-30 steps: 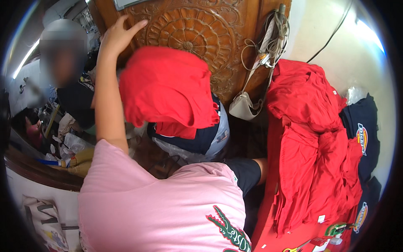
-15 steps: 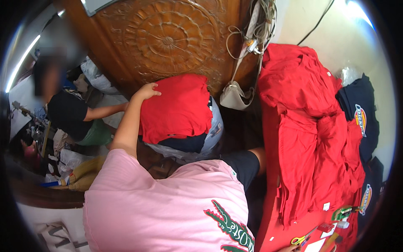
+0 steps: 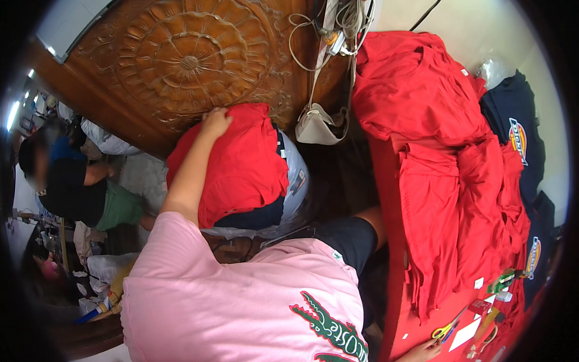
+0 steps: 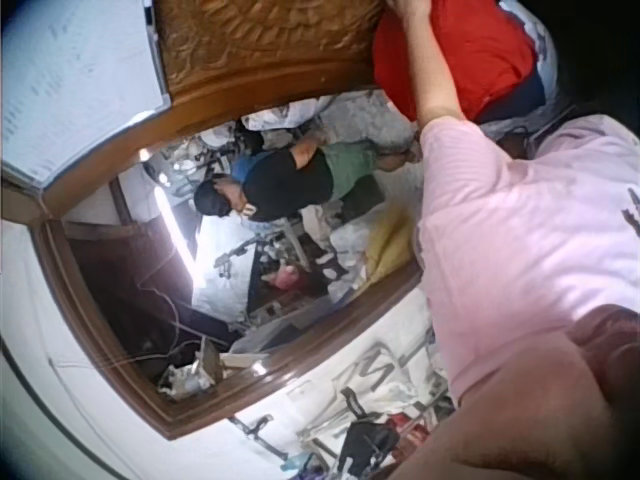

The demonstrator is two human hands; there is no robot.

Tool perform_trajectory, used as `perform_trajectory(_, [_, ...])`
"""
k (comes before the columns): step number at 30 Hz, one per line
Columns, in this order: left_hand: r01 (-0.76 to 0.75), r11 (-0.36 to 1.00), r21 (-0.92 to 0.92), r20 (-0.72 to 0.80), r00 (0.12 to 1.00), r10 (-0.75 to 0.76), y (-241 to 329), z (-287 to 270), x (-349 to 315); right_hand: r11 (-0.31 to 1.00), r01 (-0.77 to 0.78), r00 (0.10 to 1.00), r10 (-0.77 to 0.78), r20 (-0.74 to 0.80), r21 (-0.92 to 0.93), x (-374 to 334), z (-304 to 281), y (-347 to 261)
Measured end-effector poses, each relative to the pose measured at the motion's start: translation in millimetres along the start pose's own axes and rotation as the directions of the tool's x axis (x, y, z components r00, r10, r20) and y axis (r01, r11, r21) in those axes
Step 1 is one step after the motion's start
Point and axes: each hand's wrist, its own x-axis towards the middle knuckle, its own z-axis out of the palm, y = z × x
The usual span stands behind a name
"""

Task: The person trims white fabric labels from red t-shirts using scissors. They lift each shirt from a pile, locate the label at the neckline, cut it off, and place the shirt into a new stack.

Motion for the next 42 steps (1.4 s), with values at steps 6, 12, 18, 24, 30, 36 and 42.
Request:
perform_trajectory(6, [0.239,0.93,-0.28,0.231,0.957,-0.177,-92,3,12,0.991,0.034,0.999,-0.038,0.024,0.133,5,-33,-57])
perform_trajectory(12, [0.348,0.763,-0.545,0.553,0.833,0.015,-113,-6,34,0.998,-0.034,0.995,0.039,0.092,-0.055,4,7,9])
perform_trajectory(18, [0.058,0.881,-0.469,0.404,0.901,0.156,-133,3,48,0.962,-0.088,0.984,0.124,0.125,-0.259,-14,47,90])
perform_trajectory(24, [0.084,0.995,0.061,-0.321,0.945,-0.06,-48,42,4,0.927,-0.356,0.923,0.368,0.109,-0.118,-23,57,94])
perform_trajectory(30, [-0.603,0.729,-0.324,-0.532,0.753,0.387,123,54,-42,0.905,-0.331,0.917,0.375,0.136,-0.267,-3,30,40])
perform_trajectory(36, [-0.837,-0.033,-0.547,-0.359,0.199,0.912,361,20,-204,0.829,-0.522,0.791,0.559,0.249,-0.202,8,8,30])
perform_trajectory(42, [-0.707,-0.305,-0.638,-0.362,-0.075,0.929,478,12,-319,0.524,-0.847,0.483,0.686,0.545,0.091,-13,-35,28])
